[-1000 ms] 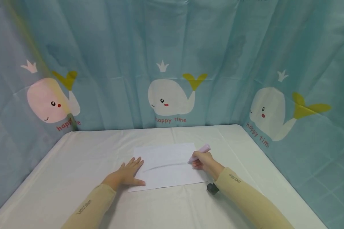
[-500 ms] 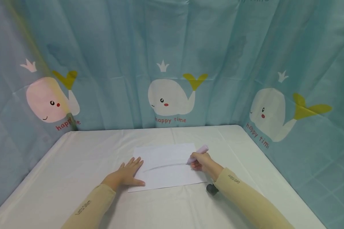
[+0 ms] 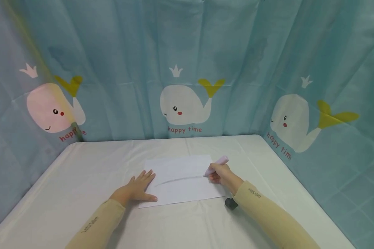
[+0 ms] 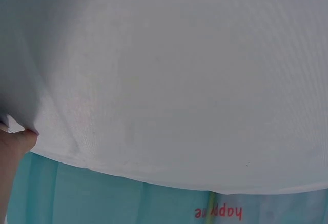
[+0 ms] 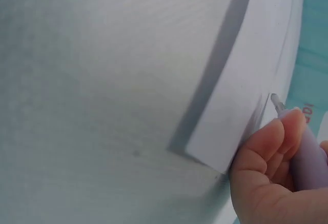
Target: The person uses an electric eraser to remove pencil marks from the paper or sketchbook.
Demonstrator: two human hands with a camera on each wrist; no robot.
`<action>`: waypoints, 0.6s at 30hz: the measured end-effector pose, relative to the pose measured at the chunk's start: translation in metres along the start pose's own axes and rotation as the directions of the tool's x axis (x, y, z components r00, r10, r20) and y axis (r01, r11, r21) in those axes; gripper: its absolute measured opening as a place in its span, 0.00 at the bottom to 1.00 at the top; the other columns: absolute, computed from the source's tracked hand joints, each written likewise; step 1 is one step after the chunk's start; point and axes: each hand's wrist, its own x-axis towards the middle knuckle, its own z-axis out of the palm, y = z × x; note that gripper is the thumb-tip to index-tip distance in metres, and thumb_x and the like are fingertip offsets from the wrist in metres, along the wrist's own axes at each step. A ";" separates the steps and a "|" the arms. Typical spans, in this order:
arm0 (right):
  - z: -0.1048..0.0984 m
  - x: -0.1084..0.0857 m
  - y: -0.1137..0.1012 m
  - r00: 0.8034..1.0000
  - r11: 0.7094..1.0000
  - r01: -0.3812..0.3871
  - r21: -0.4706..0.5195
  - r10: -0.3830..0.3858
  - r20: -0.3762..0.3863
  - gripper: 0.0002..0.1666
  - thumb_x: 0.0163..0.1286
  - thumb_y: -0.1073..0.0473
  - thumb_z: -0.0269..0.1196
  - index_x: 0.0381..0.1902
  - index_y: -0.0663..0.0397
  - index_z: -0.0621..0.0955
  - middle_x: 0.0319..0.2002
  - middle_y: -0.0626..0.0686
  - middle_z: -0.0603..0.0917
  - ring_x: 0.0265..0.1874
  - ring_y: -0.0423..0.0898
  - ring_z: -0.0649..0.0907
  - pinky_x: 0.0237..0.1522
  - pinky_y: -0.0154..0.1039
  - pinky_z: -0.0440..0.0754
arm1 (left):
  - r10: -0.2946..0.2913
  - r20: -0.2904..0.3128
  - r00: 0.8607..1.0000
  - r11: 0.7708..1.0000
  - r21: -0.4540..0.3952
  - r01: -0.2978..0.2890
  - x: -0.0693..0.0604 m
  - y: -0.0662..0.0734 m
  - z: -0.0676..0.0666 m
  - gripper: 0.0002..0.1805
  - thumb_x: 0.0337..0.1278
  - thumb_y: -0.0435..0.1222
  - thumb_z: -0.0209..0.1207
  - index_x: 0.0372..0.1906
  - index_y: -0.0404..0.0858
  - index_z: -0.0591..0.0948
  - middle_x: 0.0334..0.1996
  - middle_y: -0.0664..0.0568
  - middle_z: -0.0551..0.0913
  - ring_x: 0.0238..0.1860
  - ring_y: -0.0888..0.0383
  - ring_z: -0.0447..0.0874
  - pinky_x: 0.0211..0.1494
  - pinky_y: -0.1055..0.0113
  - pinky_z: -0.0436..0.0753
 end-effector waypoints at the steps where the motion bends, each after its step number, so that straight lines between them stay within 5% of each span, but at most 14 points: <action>1: 0.000 0.000 0.000 1.000 1.000 0.002 0.003 -0.002 -0.004 0.13 0.62 0.65 0.58 0.43 0.68 0.73 0.19 0.53 0.77 0.14 0.41 0.77 0.22 0.31 0.78 | 0.000 -0.001 1.000 1.000 -0.002 0.000 0.000 0.000 0.000 0.59 0.44 0.61 0.67 0.73 0.29 0.57 0.75 0.33 0.49 0.74 0.33 0.39 0.67 0.30 0.41; 18: 0.000 0.005 -0.003 1.000 0.999 0.017 -0.052 -0.016 0.005 0.14 0.63 0.64 0.60 0.43 0.68 0.73 0.19 0.53 0.77 0.13 0.40 0.76 0.21 0.31 0.78 | 0.008 -0.004 1.000 1.000 0.001 -0.008 0.000 0.000 -0.005 0.59 0.45 0.61 0.67 0.74 0.29 0.56 0.75 0.33 0.48 0.74 0.33 0.39 0.66 0.29 0.40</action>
